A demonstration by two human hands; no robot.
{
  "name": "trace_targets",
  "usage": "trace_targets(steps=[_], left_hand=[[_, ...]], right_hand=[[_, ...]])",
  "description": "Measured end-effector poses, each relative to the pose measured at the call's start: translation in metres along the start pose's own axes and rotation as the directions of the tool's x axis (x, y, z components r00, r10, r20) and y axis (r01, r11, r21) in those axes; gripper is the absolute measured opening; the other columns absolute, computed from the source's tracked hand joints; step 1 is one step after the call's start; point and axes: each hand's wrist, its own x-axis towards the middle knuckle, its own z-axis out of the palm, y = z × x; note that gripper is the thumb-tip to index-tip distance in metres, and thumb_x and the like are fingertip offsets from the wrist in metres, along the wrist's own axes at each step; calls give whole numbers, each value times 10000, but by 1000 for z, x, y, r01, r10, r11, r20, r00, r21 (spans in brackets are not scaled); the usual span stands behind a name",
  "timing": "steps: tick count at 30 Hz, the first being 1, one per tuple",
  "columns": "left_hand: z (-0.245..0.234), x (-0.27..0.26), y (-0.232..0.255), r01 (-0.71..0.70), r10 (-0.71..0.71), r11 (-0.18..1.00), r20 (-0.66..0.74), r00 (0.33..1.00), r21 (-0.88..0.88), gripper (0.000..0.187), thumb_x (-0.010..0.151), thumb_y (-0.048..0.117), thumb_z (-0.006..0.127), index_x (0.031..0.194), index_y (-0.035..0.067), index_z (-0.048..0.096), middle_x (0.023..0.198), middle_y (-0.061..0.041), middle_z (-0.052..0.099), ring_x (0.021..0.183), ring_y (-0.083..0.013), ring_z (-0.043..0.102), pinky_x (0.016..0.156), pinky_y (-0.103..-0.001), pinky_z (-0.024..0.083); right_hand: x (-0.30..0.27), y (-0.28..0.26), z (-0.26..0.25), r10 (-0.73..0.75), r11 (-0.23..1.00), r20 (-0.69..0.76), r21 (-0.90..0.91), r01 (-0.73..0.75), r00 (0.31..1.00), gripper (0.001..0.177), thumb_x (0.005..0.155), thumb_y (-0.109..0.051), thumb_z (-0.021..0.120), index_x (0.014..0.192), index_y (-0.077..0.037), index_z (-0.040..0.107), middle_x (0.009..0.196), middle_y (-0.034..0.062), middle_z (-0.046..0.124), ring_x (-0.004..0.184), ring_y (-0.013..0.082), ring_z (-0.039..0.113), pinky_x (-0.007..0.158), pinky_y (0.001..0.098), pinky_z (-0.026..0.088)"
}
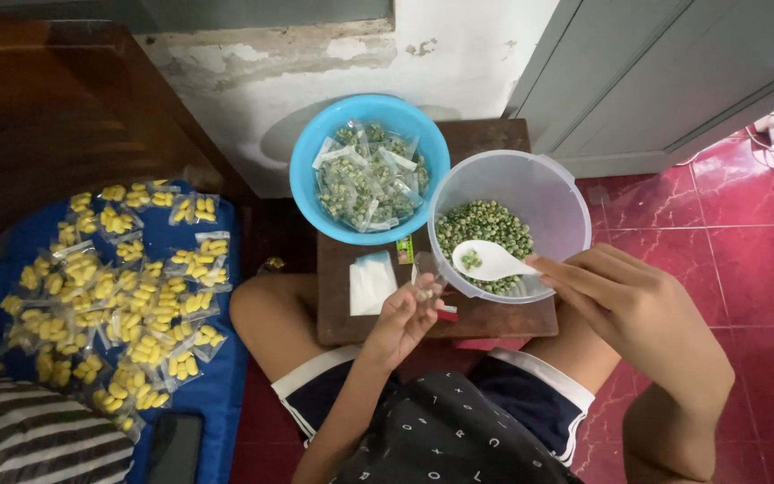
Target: Packaging green peas into small plastic bags using a spoon and sealing them with a stapler
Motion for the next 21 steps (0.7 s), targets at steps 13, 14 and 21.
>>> trace_targets(steps=[13,14,21], left_hand=[[6,4,-2,0,39,972,-157,987,237,529,922,169,718,1396,-15,568,1319,-201,636,1119,-307,696,902,-256,624],[7,3,-3,-11,42,970,-122,992,243,545,922,185,726,1404,-8,561,1342,-211,630,1141,-308,691,918,-266,622],[18,3,-7,1,10,989,-72,997,149,531,929,149,729,1393,-39,553,1320,-234,608,1106,-295,703,906,-251,636]], right_hand=[[8,-13,0,-51,995,17,-90,52,999,424,872,1,742,1271,-136,694,905,9,686,800,165,650,642,318,564],[9,-17,-1,-60,988,5,-142,60,998,449,851,87,743,1245,-122,693,905,27,672,798,174,645,622,312,552],[13,-28,-3,-72,983,-26,-171,66,997,412,883,70,744,1248,-115,699,896,41,674,783,176,641,608,314,551]])
